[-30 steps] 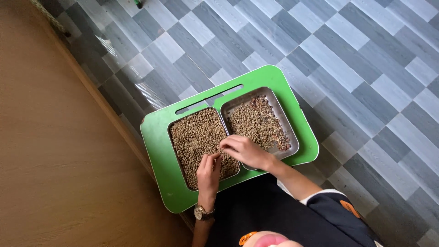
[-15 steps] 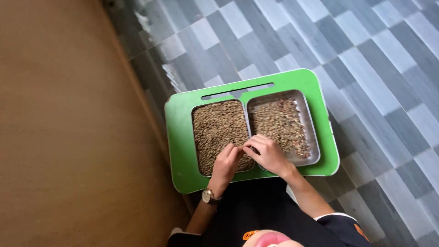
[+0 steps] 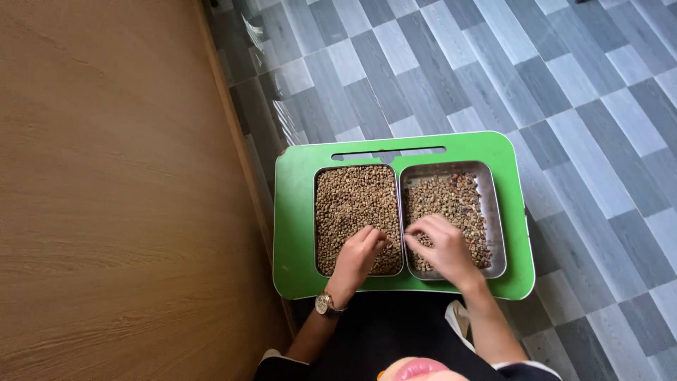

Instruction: Hand-sorting green coffee beans to remove defects, transferring them between two metal trays on a low table.

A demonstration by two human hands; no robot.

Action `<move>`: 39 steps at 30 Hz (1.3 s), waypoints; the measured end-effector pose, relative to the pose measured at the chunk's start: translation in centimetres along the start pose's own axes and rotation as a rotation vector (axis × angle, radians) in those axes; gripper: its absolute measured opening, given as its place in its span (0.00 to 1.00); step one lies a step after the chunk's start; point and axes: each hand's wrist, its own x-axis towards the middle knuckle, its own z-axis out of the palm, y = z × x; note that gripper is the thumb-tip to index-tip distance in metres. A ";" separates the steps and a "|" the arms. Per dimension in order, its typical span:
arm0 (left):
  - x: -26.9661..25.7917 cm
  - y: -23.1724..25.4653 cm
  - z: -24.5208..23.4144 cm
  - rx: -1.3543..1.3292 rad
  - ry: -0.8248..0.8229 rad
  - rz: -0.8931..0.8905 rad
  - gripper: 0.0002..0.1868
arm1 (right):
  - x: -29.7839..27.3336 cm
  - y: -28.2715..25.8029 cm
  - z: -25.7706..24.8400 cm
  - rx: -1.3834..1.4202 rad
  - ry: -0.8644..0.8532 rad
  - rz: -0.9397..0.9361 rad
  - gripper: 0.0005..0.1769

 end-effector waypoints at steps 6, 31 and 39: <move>0.5 1.0 -1.0 -0.104 -0.001 -0.037 0.05 | -2.7 3.1 -1.3 -0.204 0.077 0.123 0.10; -1.2 -4.5 -1.1 0.366 -0.118 -0.309 0.18 | -3.8 3.2 -1.6 -0.256 0.068 0.053 0.02; -0.7 -3.6 -1.2 0.447 -0.137 -0.191 0.06 | -0.1 0.1 0.9 -0.320 0.023 -0.067 0.12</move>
